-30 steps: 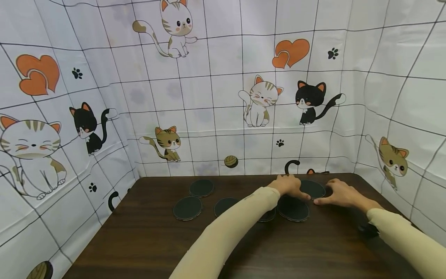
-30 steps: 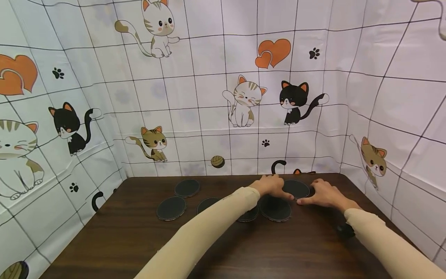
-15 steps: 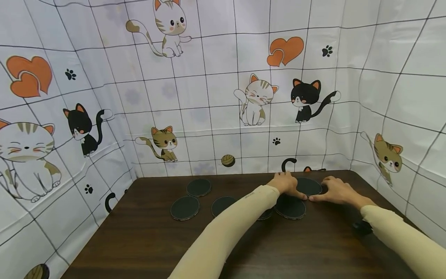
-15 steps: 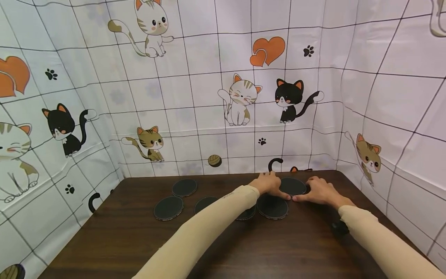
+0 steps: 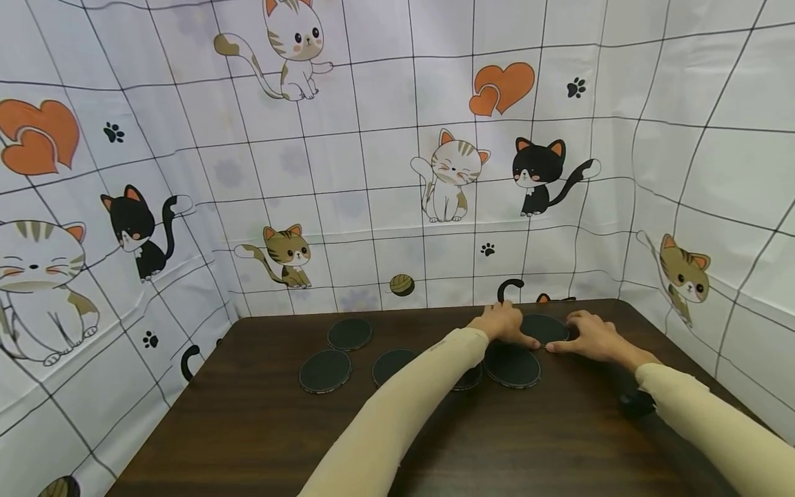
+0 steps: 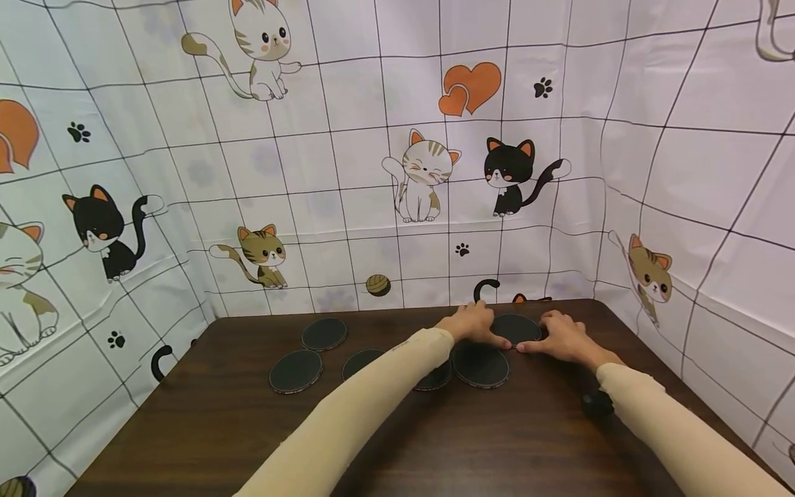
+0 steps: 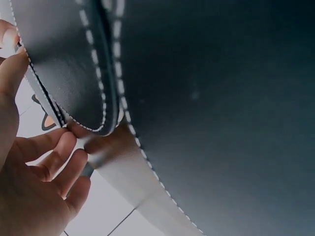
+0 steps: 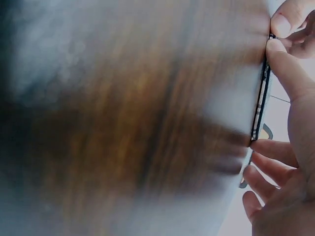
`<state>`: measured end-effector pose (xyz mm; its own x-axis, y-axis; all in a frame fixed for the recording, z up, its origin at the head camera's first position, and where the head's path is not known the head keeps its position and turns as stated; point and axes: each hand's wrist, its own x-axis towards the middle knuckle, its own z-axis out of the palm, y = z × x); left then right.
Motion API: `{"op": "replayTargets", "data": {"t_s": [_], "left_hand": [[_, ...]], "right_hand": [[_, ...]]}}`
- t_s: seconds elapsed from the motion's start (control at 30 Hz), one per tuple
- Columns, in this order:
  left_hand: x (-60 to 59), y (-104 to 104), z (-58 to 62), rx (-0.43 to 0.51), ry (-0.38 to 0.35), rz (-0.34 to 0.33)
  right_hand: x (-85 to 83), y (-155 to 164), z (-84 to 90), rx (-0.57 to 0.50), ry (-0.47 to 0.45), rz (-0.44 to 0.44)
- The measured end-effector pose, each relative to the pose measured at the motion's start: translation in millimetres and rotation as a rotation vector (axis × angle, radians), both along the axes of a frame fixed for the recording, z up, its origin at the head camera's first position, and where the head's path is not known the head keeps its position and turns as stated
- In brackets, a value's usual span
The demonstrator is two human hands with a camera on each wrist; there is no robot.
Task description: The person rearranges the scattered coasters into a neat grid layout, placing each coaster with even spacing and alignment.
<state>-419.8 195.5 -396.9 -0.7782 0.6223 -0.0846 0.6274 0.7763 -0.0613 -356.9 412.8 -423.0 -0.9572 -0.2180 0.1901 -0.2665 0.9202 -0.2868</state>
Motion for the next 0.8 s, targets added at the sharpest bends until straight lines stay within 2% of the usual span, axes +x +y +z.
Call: {"op": "replayTargets", "data": {"t_s": [0.13, 0.33, 0.53, 0.7, 0.8], "left_hand": [[-2.7, -2.9, 2.5, 0.019, -0.018, -0.015], [-7.4, -8.3, 8.1, 0.087, -0.116, -0.03], [-11.7, -10.9, 8.9, 0.143, -0.172, -0.029], [-15.3, -13.5, 7.1, 0.206, -0.216, -0.041], [-16.9, -16.7, 11.7, 0.245, -0.23, -0.065]], "right_hand": [[0.0, -2.0, 1.7, 0.002, 0.026, 0.01], [-2.6, -2.7, 2.0, 0.02, 0.076, 0.011], [-5.2, -2.6, 1.2, 0.019, 0.105, -0.005], [-2.9, -3.7, 2.2, 0.005, 0.122, -0.01], [0.1, -4.8, 6.9, -0.013, 0.144, -0.004]]}}
